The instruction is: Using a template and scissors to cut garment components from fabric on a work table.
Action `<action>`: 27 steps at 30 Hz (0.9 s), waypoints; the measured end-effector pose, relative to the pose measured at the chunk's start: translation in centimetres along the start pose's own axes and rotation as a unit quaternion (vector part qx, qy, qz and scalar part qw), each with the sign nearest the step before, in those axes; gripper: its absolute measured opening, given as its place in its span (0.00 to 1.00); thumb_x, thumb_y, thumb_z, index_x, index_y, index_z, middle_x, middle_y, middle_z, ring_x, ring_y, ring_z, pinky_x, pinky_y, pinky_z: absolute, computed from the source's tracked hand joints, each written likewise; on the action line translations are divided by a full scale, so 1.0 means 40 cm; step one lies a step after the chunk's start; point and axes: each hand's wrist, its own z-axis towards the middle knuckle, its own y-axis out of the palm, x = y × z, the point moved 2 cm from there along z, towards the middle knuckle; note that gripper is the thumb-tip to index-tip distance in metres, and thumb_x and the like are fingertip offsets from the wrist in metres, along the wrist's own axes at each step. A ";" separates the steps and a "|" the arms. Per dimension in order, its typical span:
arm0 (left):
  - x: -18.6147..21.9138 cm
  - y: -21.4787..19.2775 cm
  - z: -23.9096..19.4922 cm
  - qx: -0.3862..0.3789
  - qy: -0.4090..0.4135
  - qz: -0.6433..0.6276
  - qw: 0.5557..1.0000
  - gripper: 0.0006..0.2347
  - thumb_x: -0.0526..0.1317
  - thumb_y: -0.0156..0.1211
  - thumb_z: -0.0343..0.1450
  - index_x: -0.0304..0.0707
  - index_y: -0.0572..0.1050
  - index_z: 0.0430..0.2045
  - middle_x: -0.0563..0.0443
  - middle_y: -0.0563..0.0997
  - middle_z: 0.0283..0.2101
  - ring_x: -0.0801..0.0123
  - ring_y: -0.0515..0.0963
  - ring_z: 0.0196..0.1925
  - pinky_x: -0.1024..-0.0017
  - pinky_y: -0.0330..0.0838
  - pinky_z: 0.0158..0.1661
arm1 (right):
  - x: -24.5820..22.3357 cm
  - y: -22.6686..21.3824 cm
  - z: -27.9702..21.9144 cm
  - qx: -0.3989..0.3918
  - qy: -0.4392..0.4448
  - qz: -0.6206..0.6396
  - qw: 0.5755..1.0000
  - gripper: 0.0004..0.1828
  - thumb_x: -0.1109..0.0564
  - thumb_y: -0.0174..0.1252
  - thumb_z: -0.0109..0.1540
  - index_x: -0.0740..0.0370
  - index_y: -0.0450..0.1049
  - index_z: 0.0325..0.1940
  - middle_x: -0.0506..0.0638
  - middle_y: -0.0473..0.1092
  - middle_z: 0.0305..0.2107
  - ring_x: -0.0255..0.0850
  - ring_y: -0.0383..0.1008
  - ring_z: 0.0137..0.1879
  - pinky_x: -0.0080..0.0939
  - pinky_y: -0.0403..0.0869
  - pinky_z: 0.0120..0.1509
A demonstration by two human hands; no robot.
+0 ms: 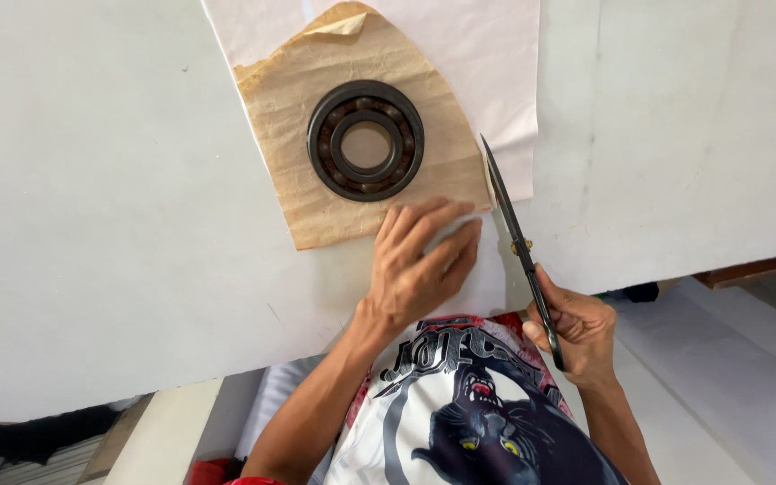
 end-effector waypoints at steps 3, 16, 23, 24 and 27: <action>-0.003 -0.027 0.025 0.014 -0.005 0.037 0.999 0.06 0.35 0.69 0.65 0.44 0.83 0.33 0.49 0.84 0.46 0.52 0.83 0.48 0.59 0.71 0.47 | -0.001 -0.001 0.004 -0.001 0.009 0.007 1.000 0.34 0.72 0.65 0.52 0.73 0.70 0.64 0.52 0.71 0.18 0.29 0.68 0.20 0.28 0.66 0.20; -0.110 -0.086 0.208 -0.155 -0.116 0.264 0.945 0.27 0.50 0.78 0.61 0.45 0.75 0.54 0.45 0.66 0.66 0.48 0.68 0.66 0.51 0.59 0.58 | -0.031 -0.022 0.016 0.017 0.101 -0.021 0.995 0.37 0.69 0.66 0.55 0.66 0.66 0.68 0.41 0.49 0.26 0.36 0.53 0.27 0.31 0.54 0.29; -0.107 -0.081 0.214 -0.192 -0.161 0.305 0.919 0.34 0.57 0.76 0.62 0.47 0.72 0.62 0.49 0.63 0.71 0.52 0.67 0.69 0.52 0.54 0.59 | -0.049 -0.024 0.029 -0.029 0.094 -0.010 0.995 0.38 0.74 0.60 0.57 0.63 0.63 0.71 0.47 0.60 0.21 0.32 0.55 0.23 0.26 0.65 0.24; -0.107 -0.080 0.215 -0.194 -0.168 0.309 0.916 0.35 0.57 0.76 0.61 0.47 0.72 0.62 0.50 0.62 0.72 0.51 0.66 0.70 0.52 0.54 0.60 | -0.052 -0.024 0.034 -0.027 0.090 -0.002 0.996 0.37 0.73 0.60 0.57 0.65 0.63 0.71 0.45 0.57 0.22 0.32 0.54 0.23 0.28 0.64 0.28; -0.105 -0.080 0.219 -0.202 -0.183 0.312 0.910 0.37 0.58 0.77 0.60 0.46 0.71 0.63 0.50 0.60 0.73 0.51 0.65 0.72 0.52 0.54 0.60 | -0.041 -0.040 0.031 -0.010 0.097 -0.014 0.995 0.37 0.69 0.64 0.56 0.66 0.65 0.70 0.42 0.55 0.25 0.34 0.56 0.26 0.31 0.60 0.31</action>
